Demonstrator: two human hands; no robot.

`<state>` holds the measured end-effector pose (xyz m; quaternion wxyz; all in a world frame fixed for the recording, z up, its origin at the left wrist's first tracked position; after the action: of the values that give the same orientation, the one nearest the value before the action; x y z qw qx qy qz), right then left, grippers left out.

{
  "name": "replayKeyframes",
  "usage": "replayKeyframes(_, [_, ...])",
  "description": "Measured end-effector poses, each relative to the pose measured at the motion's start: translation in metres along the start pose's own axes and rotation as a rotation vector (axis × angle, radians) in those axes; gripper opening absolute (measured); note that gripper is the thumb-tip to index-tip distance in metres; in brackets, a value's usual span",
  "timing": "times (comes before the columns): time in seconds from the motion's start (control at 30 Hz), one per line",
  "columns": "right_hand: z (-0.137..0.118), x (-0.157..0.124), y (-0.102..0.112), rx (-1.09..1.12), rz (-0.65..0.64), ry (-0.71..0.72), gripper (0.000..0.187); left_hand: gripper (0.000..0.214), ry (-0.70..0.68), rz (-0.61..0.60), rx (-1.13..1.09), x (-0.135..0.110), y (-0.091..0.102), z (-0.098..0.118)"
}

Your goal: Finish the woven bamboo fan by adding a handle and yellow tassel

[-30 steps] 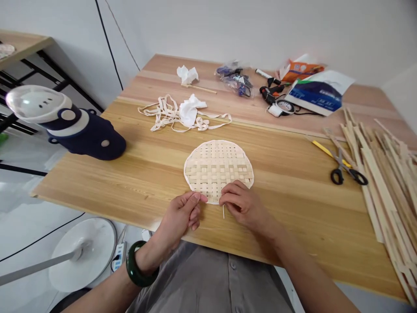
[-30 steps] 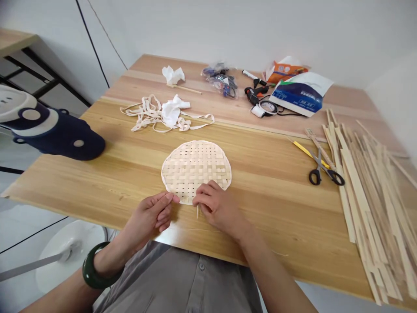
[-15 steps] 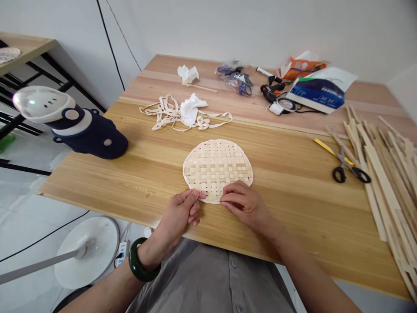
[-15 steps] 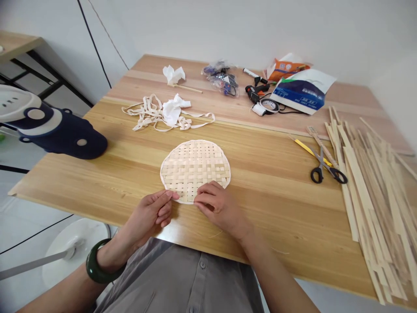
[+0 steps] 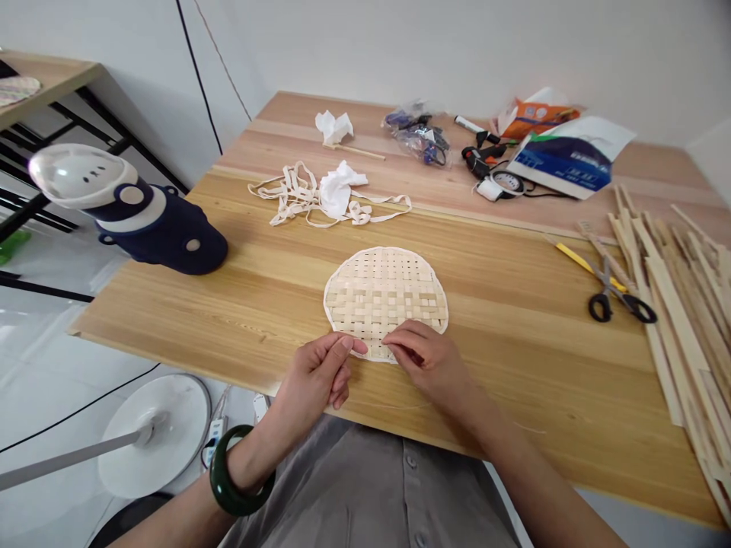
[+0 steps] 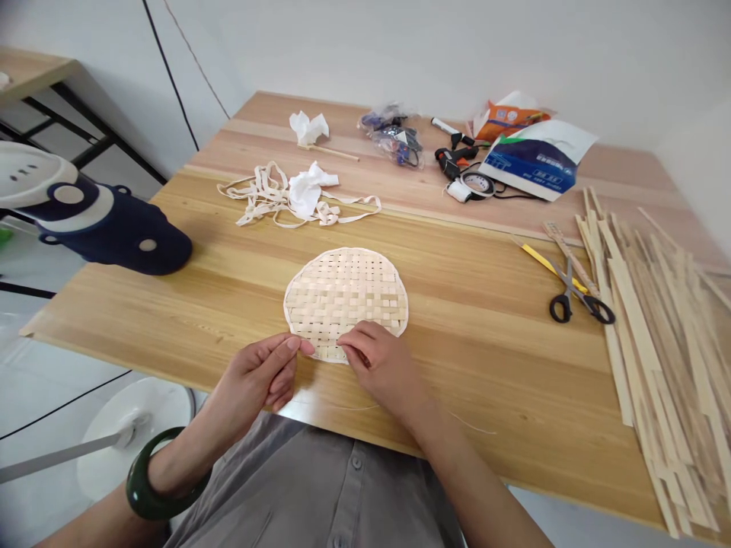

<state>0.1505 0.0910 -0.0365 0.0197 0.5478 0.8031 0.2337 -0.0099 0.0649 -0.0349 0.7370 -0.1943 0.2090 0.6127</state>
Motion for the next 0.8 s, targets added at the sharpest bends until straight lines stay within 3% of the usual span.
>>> replayKeyframes(0.13, [-0.005, 0.001, -0.005, -0.12, -0.037, 0.06, 0.02, 0.038, -0.035, -0.035, 0.101, 0.004, -0.001, 0.009])
replayKeyframes(0.23, [-0.009, 0.002, -0.008, -0.092, -0.109, 0.107, 0.018, 0.037, -0.034, 0.005, 0.148, 0.011, 0.003, 0.011])
replayKeyframes(0.47, [-0.012, 0.002, -0.009, -0.061, -0.201, 0.104, 0.01, 0.038, 0.031, 0.024, -0.019, 0.026, 0.009, 0.0])
replayKeyframes(0.6, [-0.014, 0.002, -0.009, -0.072, -0.106, 0.162, 0.014, 0.038, 0.037, 0.03, -0.047, 0.026, 0.009, -0.003])
replayKeyframes(0.67, [-0.017, 0.0, -0.003, 0.0, 0.006, 0.147, 0.016, 0.036, 0.054, 0.041, -0.052, 0.023, 0.012, -0.004])
replayKeyframes(0.8, [-0.01, -0.007, 0.02, 0.373, 0.276, -0.125, 0.018, 0.033, 0.077, 0.03, -0.05, 0.015, 0.018, -0.006])
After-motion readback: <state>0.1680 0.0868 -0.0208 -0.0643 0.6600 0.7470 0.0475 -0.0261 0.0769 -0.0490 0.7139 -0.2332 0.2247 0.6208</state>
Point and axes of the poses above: each hand's wrist, its own x-axis towards the middle knuckle, its own y-axis out of the back of the hand, z = x × y, the point moved 6 cm from there along x, towards the middle knuckle, and after that the axes turned 13 degrees about x, right-handed, at the moved point
